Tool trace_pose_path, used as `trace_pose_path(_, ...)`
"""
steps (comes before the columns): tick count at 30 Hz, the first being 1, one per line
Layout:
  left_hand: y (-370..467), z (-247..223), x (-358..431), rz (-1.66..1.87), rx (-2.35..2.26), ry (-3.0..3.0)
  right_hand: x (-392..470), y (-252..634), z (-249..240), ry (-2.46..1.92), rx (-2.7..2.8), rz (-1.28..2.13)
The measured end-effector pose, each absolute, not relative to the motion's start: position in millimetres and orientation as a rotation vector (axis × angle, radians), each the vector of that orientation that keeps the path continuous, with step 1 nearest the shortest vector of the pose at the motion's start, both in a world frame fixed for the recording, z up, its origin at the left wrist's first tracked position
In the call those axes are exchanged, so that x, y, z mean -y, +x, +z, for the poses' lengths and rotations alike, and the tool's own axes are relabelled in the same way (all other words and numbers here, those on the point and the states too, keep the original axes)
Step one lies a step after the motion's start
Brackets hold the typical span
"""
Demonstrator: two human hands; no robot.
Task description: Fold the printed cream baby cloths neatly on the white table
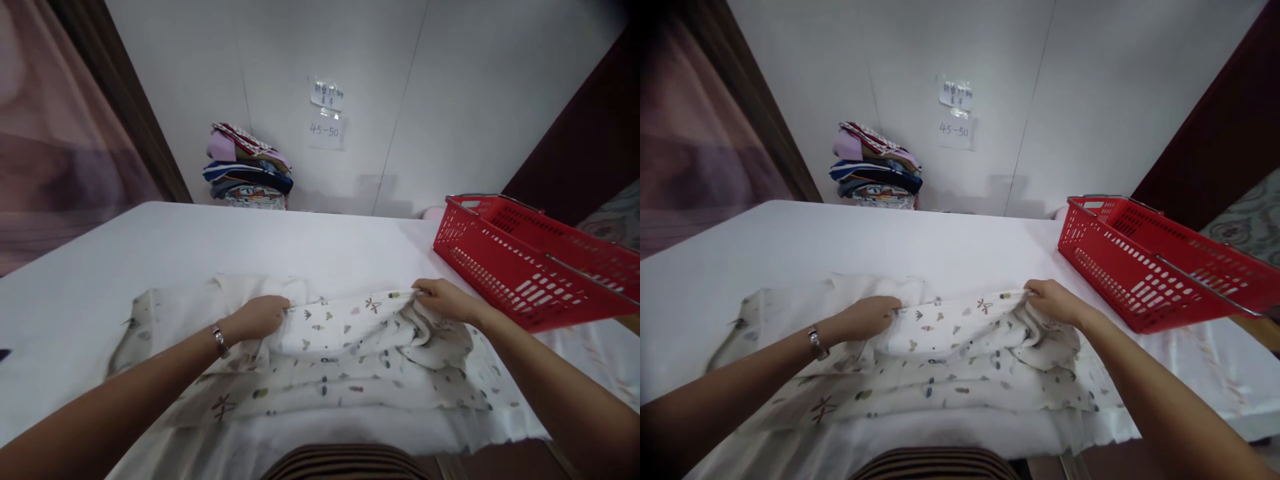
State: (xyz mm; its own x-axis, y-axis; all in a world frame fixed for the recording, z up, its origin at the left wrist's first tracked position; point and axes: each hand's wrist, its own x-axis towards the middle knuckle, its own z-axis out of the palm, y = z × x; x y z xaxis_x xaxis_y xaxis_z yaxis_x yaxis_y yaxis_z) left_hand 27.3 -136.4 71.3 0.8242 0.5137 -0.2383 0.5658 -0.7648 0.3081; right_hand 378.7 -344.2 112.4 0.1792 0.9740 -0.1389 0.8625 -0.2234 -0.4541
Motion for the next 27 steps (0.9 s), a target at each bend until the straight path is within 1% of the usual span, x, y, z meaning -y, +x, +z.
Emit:
trace_pose_path(7,47,82,138,-0.212,-0.633,2.437,351,376,113,-2.169,1.699,0.584)
trace_pose_path(13,57,75,150,-0.048,-0.676,2.456,354,382,108,-2.184,1.646,0.616)
trace_pose_path(17,51,76,158,0.150,-0.724,2.375,358,388,103,-2.160,1.607,0.629)
trace_pose_path(21,41,82,167,0.314,-0.660,2.295,361,388,98,-2.128,1.569,0.664)
trace_pose_path(24,35,85,172,0.367,-0.569,2.275,362,386,96,-2.119,1.552,0.705)
trace_pose_path(27,30,86,175,0.338,-0.503,2.297,362,385,97,-2.119,1.555,0.715)
